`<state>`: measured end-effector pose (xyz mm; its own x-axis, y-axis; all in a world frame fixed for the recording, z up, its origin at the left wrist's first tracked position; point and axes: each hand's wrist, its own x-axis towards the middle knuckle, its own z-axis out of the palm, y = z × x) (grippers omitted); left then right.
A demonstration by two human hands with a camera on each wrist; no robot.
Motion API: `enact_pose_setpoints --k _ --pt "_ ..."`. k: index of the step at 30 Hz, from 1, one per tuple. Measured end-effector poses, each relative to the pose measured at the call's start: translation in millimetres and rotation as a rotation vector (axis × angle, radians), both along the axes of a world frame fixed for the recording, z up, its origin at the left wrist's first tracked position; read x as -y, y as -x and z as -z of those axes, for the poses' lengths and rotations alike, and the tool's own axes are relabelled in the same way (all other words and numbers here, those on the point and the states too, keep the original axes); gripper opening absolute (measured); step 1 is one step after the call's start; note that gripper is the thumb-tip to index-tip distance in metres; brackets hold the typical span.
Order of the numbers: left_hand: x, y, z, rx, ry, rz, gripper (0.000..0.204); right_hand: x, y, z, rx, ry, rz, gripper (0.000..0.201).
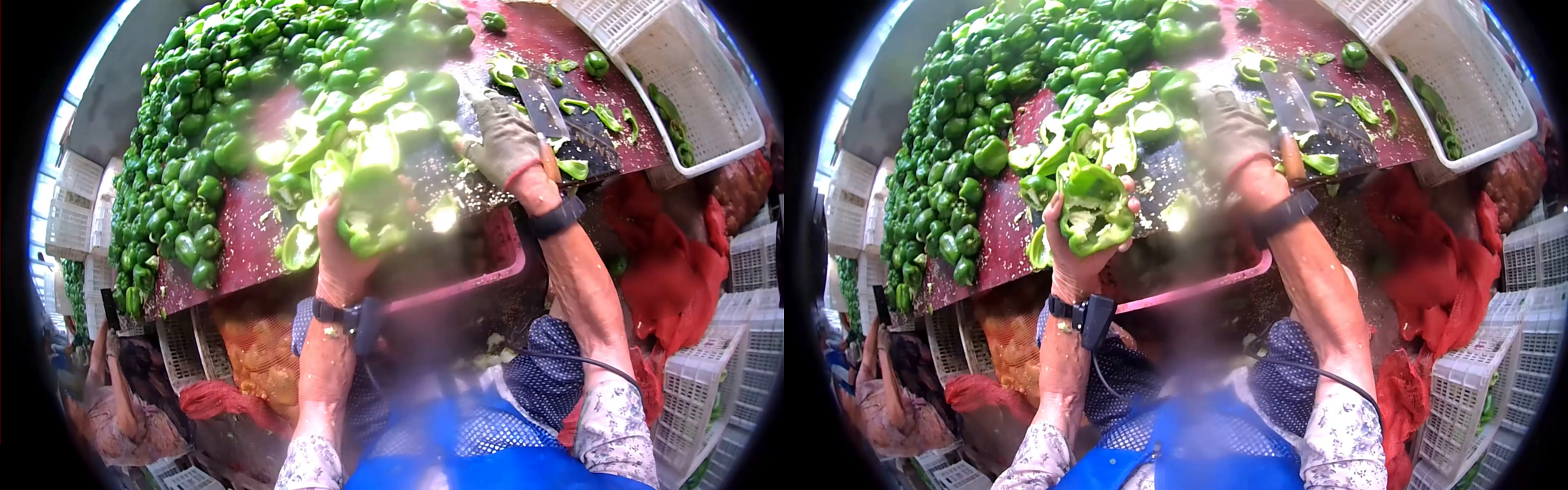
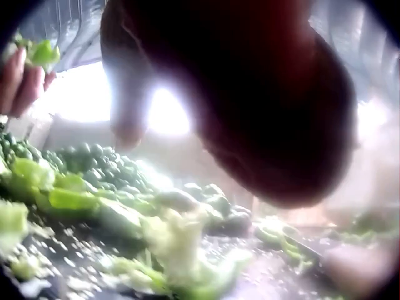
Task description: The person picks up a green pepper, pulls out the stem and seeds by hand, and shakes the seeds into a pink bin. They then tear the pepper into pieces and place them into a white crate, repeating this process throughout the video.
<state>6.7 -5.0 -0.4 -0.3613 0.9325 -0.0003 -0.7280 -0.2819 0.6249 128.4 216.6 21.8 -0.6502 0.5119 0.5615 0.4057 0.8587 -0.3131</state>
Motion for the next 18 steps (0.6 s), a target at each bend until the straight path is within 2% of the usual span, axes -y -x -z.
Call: enact_pose_setpoints --k 1,4,6,7,10,12,14,17,18 --pt "0.8 2.3 0.3 -0.141 0.027 -0.027 0.07 16.4 -3.9 -9.9 -0.167 0.14 -0.143 0.036" --pt "-1.8 5.9 2.8 0.026 -0.058 0.037 0.063 55.2 -16.1 -12.6 -0.091 0.472 -0.541 0.029" --pt "-0.4 1.2 6.2 -0.077 -0.013 0.054 0.07 75.5 -16.5 -7.2 -0.023 0.213 -0.553 0.023" --pt "1.8 -2.1 7.3 -0.13 0.012 0.064 0.073 80.8 -18.8 -20.1 0.168 0.18 -0.533 0.021" --pt "-1.5 -14.6 -0.8 -0.313 0.114 0.058 0.091 86.2 -15.4 -21.5 0.327 0.202 -0.492 0.02" --pt "-3.7 -22.3 -12.0 -0.333 0.139 0.096 0.093 83.8 -14.1 -8.7 0.307 0.173 -0.489 0.017" --pt "-8.6 -23.5 -1.9 -0.325 0.133 0.111 0.091 81.3 -16.2 -1.4 0.274 0.172 -0.498 0.016" --pt "-11.7 -24.4 8.7 -0.339 0.112 0.13 0.086 85.4 -22.6 -15.7 0.524 0.144 -0.426 0.034" --pt "-11.5 -25.2 8.1 -0.33 0.128 0.131 0.085 83.9 -21.8 -13.6 0.464 0.144 -0.442 0.034"
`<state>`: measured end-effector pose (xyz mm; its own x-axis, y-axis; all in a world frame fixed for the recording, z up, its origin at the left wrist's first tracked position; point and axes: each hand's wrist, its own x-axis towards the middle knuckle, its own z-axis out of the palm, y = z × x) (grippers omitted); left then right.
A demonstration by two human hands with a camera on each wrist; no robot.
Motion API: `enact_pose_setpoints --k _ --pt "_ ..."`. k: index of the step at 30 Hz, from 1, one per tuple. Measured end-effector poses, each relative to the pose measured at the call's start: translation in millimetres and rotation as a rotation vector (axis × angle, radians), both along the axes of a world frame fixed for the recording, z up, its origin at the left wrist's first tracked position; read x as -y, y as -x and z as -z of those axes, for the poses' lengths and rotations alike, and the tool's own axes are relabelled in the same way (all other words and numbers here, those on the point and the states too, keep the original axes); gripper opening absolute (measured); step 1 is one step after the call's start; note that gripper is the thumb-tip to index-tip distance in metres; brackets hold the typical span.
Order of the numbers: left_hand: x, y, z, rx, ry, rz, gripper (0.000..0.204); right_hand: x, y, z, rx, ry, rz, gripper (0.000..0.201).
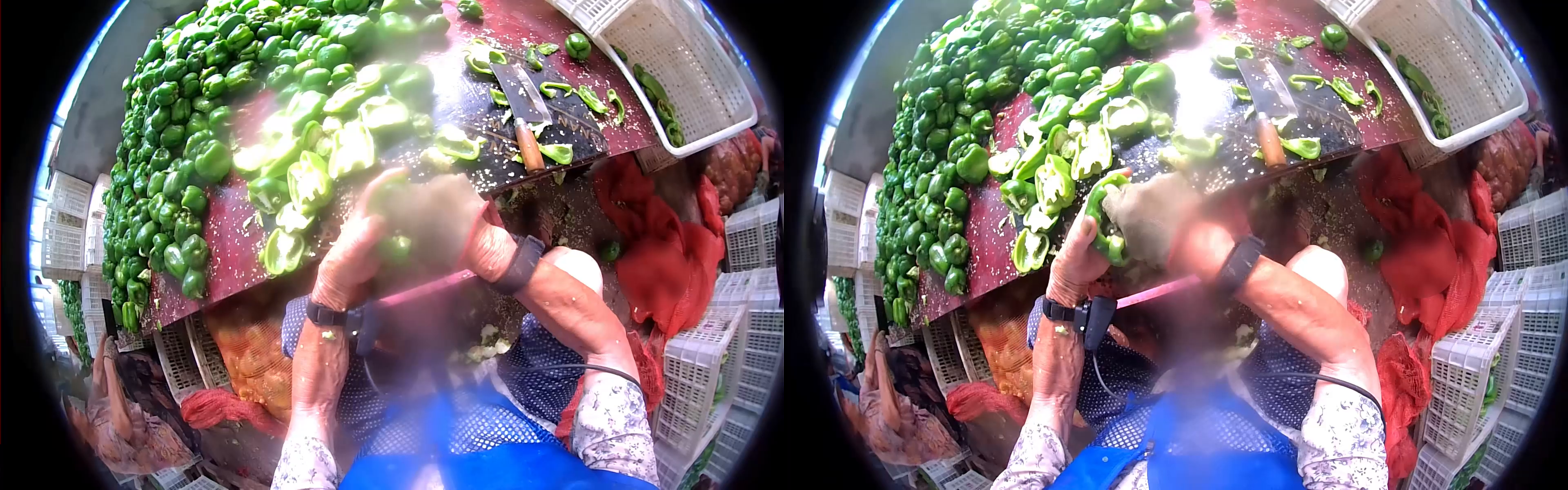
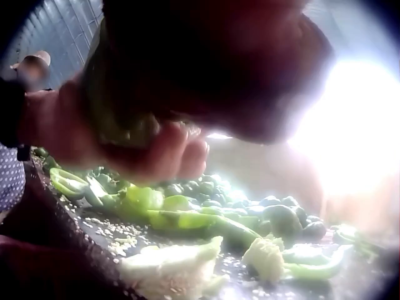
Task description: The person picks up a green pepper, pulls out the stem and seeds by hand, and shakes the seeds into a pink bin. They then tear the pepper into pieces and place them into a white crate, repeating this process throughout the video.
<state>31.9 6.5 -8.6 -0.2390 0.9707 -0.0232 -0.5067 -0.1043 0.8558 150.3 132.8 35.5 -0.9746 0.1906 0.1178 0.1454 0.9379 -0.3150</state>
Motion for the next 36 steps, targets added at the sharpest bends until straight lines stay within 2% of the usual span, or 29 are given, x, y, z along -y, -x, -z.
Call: enact_pose_setpoints --k 2,5,6,7,8,9,12,13,14,16,17,19,21,22,24,26,28,29,30,32,35,36 --pt "-1.6 -2.3 -2.3 0.018 0.033 0.0 0.083 -5.4 0.0 5.6 -0.116 0.034 -0.013 0.034" --pt "7.0 11.0 -6.0 0.154 -0.071 0.019 0.087 -5.0 0.3 -2.0 -0.328 0.115 0.065 0.014" --pt "11.1 14.2 -8.7 0.196 -0.106 0.037 0.088 -13.2 -1.7 5.2 -0.509 0.243 0.106 0.015" --pt "8.7 13.7 -13.4 0.289 -0.102 -0.041 0.09 -19.7 -7.3 -4.5 -0.383 0.176 0.188 0.015" --pt "10.1 13.5 -13.8 0.322 -0.165 -0.024 0.09 -25.1 -11.8 -14.8 -0.255 0.105 0.267 0.016" --pt "9.7 13.5 -13.6 0.316 -0.173 -0.009 0.09 -29.5 -10.2 -10.7 -0.173 -0.066 0.287 0.02" --pt "7.9 10.7 -12.3 0.253 -0.106 -0.022 0.089 -21.2 -6.9 0.5 -0.53 -0.006 0.104 0.023" --pt "7.9 9.6 -11.6 0.223 -0.064 -0.034 0.088 -11.6 -9.7 -5.5 -0.431 0.039 0.058 0.023" --pt "9.6 12.5 -1.3 0.107 -0.05 0.038 0.084 -5.5 -5.0 -2.2 -0.446 0.056 -0.047 0.019" --pt "1.0 -6.0 1.4 0.193 -0.009 -0.022 0.088 7.0 0.3 0.8 -0.26 0.017 0.024 0.013" --pt "0.4 -6.5 -4.1 0.257 0.031 0.013 0.09 7.3 -0.5 1.1 -0.25 0.033 0.028 0.011" --pt "-2.0 -7.3 -7.2 0.144 0.044 0.012 0.091 3.2 -0.3 -0.6 -0.24 0.058 0.039 0.008" --pt "-0.3 -2.4 -5.1 0.005 0.021 -0.034 0.084 -4.2 -3.9 2.2 -0.301 -0.001 0.108 0.007" --pt "8.0 5.2 -7.1 0.051 0.037 -0.066 0.086 -9.6 -4.0 3.6 -0.34 -0.026 0.139 0.007" --pt "9.9 11.1 -10.6 0.187 -0.114 -0.052 0.088 -27.8 -6.4 1.2 -0.512 -0.066 0.15 0.009" --pt "9.1 8.9 -14.3 0.141 -0.09 -0.072 0.092 -21.6 -10.5 0.9 -0.587 0.158 0.061 0.01" --pt "6.4 3.0 -9.7 0.08 -0.029 -0.131 0.093 -6.0 -8.5 5.8 -0.475 0.167 -0.074 0.023" --pt "5.7 -1.0 -8.4 0.074 -0.015 -0.109 0.092 0.0 -9.4 6.6 -0.28 0.148 -0.073 0.026" --pt "3.9 -4.5 -8.9 0.066 -0.002 -0.085 0.091 7.9 -0.4 8.7 -0.247 0.046 -0.081 0.032" --pt "0.1 -8.5 -11.2 0.046 0.013 -0.044 0.088 9.9 2.8 2.9 -0.125 0.227 0.015 0.02" --pt "2.4 -1.0 -4.8 -0.007 0.012 -0.009 0.084 7.6 11.4 32.1 -0.328 0.271 -0.071 0.024" --pt "4.0 1.5 -6.7 -0.044 0.017 -0.041 0.084 8.4 10.7 29.7 -0.271 0.315 -0.11 0.024"
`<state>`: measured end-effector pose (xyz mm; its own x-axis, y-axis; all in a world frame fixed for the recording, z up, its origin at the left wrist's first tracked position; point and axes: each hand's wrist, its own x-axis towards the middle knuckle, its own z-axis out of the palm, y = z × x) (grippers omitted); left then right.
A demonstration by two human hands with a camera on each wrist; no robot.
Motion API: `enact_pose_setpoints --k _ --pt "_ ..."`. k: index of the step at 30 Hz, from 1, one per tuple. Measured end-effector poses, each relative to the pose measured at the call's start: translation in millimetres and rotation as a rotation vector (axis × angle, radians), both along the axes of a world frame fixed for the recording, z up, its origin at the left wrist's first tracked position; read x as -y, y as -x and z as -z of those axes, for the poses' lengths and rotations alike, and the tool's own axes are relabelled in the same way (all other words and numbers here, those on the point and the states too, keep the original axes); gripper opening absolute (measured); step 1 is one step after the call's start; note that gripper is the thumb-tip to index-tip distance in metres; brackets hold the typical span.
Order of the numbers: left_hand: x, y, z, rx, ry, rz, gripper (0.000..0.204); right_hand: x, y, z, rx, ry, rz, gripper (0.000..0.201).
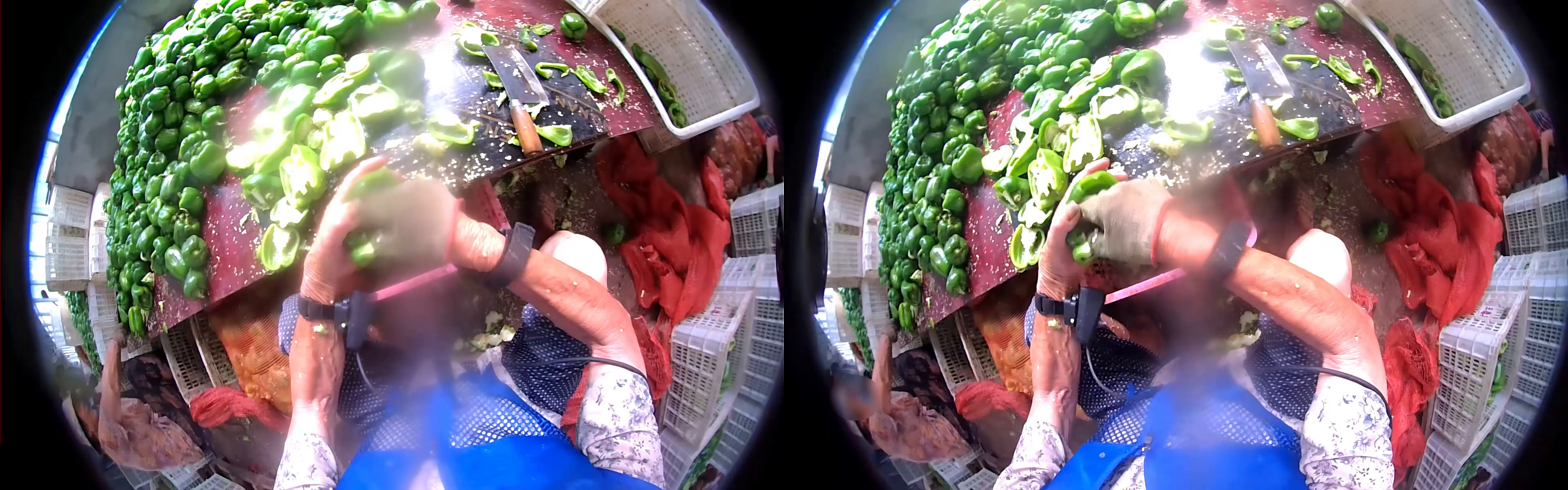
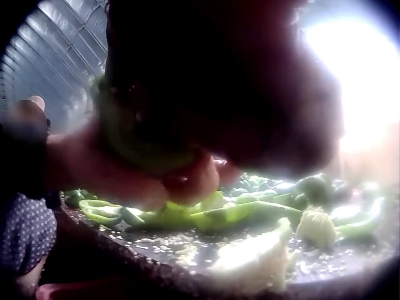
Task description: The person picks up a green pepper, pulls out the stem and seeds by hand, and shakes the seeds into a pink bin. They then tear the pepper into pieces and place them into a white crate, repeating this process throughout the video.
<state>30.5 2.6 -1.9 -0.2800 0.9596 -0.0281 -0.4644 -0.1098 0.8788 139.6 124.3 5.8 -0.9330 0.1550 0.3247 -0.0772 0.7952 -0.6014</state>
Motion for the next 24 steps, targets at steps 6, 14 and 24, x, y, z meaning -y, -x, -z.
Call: enact_pose_setpoints --k 6,14,24 --pt "6.9 15.5 -13.9 -0.004 -0.073 -0.174 0.088 -27.8 -29.4 -29.3 0.297 -0.195 0.022 0.02" --pt "-1.8 11.0 -2.0 -0.015 -0.067 -0.028 0.08 -7.3 -18.0 -28.9 0.136 -0.211 0.152 0.021" --pt "-3.6 5.3 -11.5 -0.102 -0.022 -0.148 0.088 2.9 -17.6 -22.1 0.145 0.015 -0.029 0.017"
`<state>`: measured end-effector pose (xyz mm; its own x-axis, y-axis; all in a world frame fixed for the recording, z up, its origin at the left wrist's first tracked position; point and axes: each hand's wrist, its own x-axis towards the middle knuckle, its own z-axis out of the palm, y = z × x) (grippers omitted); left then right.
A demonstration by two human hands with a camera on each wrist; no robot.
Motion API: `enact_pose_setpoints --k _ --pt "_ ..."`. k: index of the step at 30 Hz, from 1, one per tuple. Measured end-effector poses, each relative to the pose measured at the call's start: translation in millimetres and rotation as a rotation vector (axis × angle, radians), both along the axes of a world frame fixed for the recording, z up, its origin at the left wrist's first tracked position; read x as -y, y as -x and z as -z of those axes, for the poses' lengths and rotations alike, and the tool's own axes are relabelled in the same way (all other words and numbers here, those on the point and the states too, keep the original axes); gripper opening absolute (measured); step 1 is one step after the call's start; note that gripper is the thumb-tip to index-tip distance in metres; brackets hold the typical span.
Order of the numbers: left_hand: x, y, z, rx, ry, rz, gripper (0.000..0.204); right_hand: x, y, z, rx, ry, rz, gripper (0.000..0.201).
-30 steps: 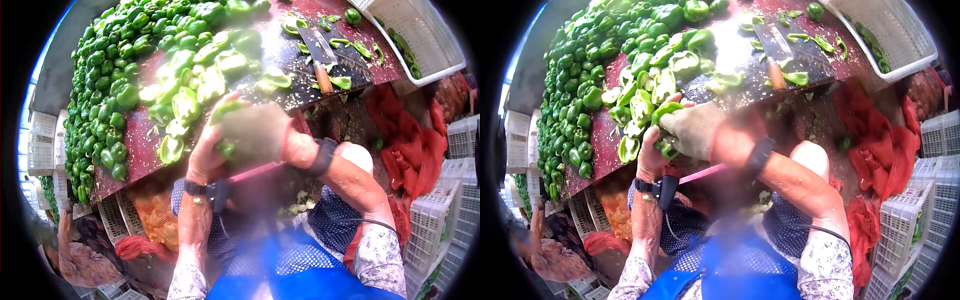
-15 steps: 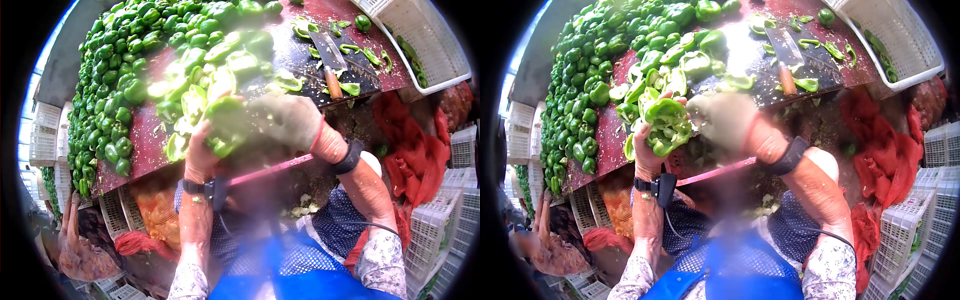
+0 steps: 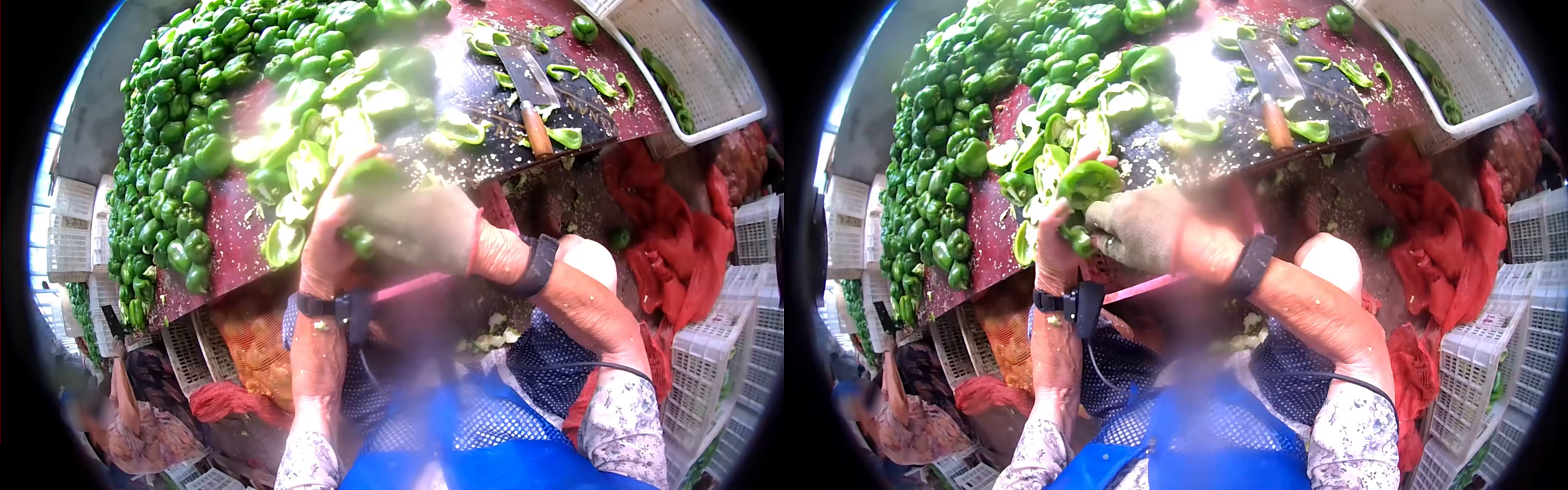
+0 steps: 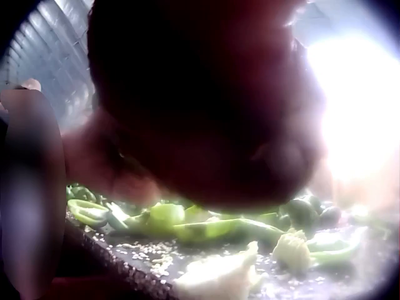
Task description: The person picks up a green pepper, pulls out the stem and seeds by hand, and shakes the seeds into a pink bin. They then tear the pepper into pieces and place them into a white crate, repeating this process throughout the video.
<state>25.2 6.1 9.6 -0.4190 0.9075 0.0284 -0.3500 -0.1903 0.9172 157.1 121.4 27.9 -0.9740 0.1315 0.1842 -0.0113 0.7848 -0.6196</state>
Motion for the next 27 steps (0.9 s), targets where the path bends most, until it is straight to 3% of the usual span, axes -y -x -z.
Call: enact_pose_setpoints --k 2,3,6,7,10,11,13,15,17,19,22,23,26,27 --pt "4.3 4.9 -7.9 0.077 -0.007 -0.071 0.088 -3.0 -2.3 -4.5 -0.029 0.098 -0.072 0.017" --pt "5.7 13.4 -6.3 0.183 -0.121 -0.026 0.089 -8.3 -3.7 -3.6 -0.138 0.198 -0.145 0.016" --pt "8.9 11.8 -3.5 0.211 -0.146 -0.034 0.09 -8.4 -4.5 -4.8 -0.151 0.244 0.074 0.014" --pt "7.8 10.9 -1.1 0.116 -0.078 -0.009 0.091 -7.2 -1.4 -0.8 -0.246 0.197 0.078 0.015" --pt "-1.6 -3.5 3.8 -0.015 0.016 0.082 0.09 -1.8 11.7 4.2 0.0 -0.139 0.113 0.017" --pt "-2.9 -5.4 3.9 -0.06 0.065 0.077 0.09 -0.3 16.7 12.9 0.008 -0.174 0.146 0.015" --pt "-0.7 -3.2 2.3 -0.1 0.08 0.063 0.089 -3.1 14.9 13.9 -0.106 -0.165 0.018 0.017" --pt "2.6 4.2 -4.1 -0.048 0.031 -0.011 0.083 -3.4 11.3 -8.1 0.132 -0.128 -0.091 0.024" --pt "6.1 13.6 -4.0 0.115 -0.08 0.027 0.076 -9.5 6.8 -2.9 0.036 0.226 0.0 0.024" --pt "6.8 10.1 0.2 0.245 -0.118 0.066 0.076 -17.0 8.4 2.1 -0.112 0.251 0.042 0.027" --pt "1.6 5.1 7.9 0.023 -0.08 0.1 0.078 -2.4 14.3 9.8 -0.243 0.296 0.05 0.025" --pt "2.2 5.1 6.1 0.026 -0.076 0.111 0.076 -2.6 14.1 14.8 -0.177 0.461 -0.028 0.024" --pt "10.9 26.0 5.2 -0.124 0.017 -0.126 0.08 -10.4 -0.4 -8.7 0.146 0.532 -0.324 0.027" --pt "11.2 31.2 3.7 0.101 -0.1 -0.094 0.081 -10.2 -1.9 -2.1 0.024 0.417 -0.293 0.028"
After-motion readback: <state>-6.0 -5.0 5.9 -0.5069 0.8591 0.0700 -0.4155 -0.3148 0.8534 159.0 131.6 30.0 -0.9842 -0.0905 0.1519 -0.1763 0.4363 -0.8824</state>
